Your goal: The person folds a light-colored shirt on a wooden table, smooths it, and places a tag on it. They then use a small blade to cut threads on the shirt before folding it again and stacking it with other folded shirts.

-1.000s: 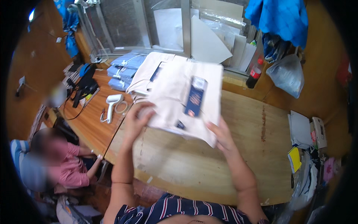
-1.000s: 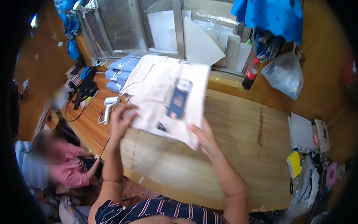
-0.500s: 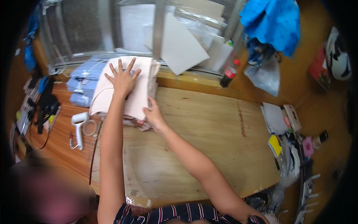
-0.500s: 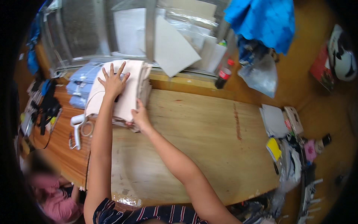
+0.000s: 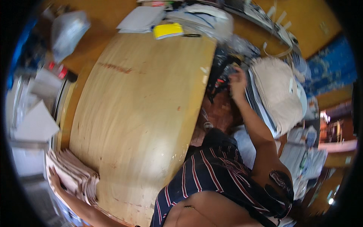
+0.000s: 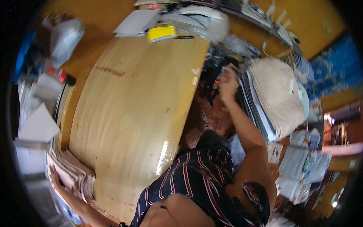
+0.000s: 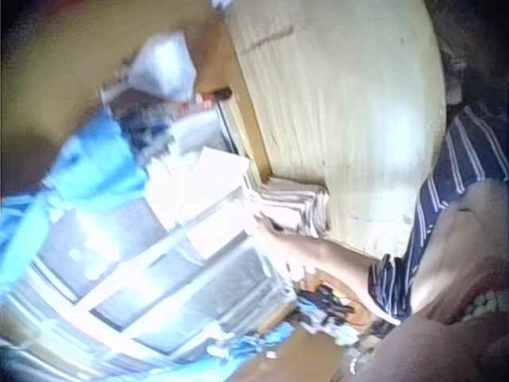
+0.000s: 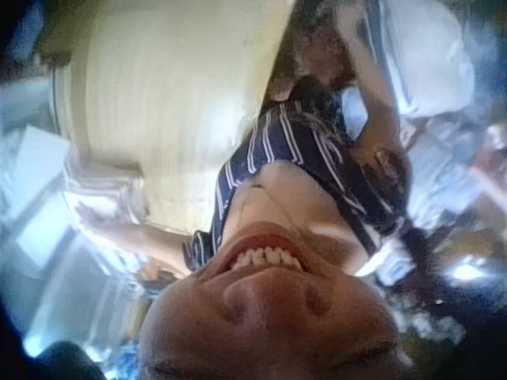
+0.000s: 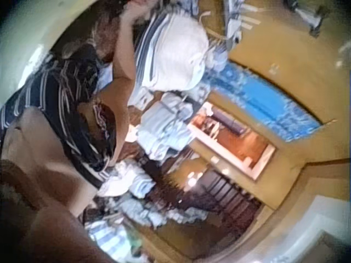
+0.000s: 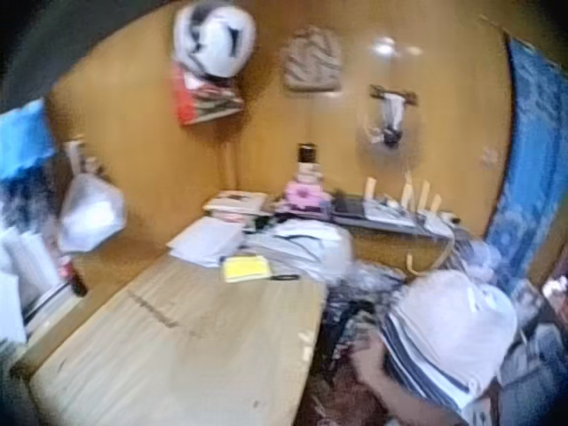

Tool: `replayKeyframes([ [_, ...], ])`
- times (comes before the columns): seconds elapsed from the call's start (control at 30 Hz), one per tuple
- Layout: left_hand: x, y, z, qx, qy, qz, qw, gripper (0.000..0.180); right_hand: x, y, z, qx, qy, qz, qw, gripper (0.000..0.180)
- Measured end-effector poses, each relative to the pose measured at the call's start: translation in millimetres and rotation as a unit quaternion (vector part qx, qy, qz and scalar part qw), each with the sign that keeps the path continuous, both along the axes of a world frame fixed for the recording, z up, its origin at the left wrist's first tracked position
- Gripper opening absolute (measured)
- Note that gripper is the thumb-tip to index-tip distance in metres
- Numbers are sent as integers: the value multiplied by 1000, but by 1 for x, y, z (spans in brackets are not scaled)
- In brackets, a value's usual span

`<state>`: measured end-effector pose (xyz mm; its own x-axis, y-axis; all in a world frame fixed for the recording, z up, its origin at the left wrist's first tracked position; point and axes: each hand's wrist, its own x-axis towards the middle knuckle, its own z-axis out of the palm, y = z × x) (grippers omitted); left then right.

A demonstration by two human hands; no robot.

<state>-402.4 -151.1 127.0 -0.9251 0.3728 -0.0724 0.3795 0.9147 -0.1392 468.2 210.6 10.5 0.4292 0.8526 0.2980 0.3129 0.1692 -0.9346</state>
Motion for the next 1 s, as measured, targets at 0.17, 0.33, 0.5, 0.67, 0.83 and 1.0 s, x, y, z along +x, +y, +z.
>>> replayKeyframes([
  [0.17, 110, 64, 40, 141, 494, -237, 824, 56, 249, -132, -154, -255, -32, -595, 761, 24],
  [0.33, 436, 179, 20, 205, 539, -428, 696, 38, 363, -214, -140, -291, -124, -780, 540, 22],
  [0.5, 570, 265, -43, 336, 150, -411, 834, 45, 529, -264, -207, -408, 3, -666, 625, 41],
  [0.67, 707, 336, -33, 317, 68, -515, 793, 43, 548, -230, -202, -517, 239, -523, 634, 52],
  [0.83, 771, 362, -31, 315, 39, -540, 779, 43, 539, -219, -168, -632, 27, -528, 566, 51],
  [1.0, 795, 374, -41, 356, 19, -554, 752, 37, 535, -219, -151, -645, -62, -544, 534, 50],
])
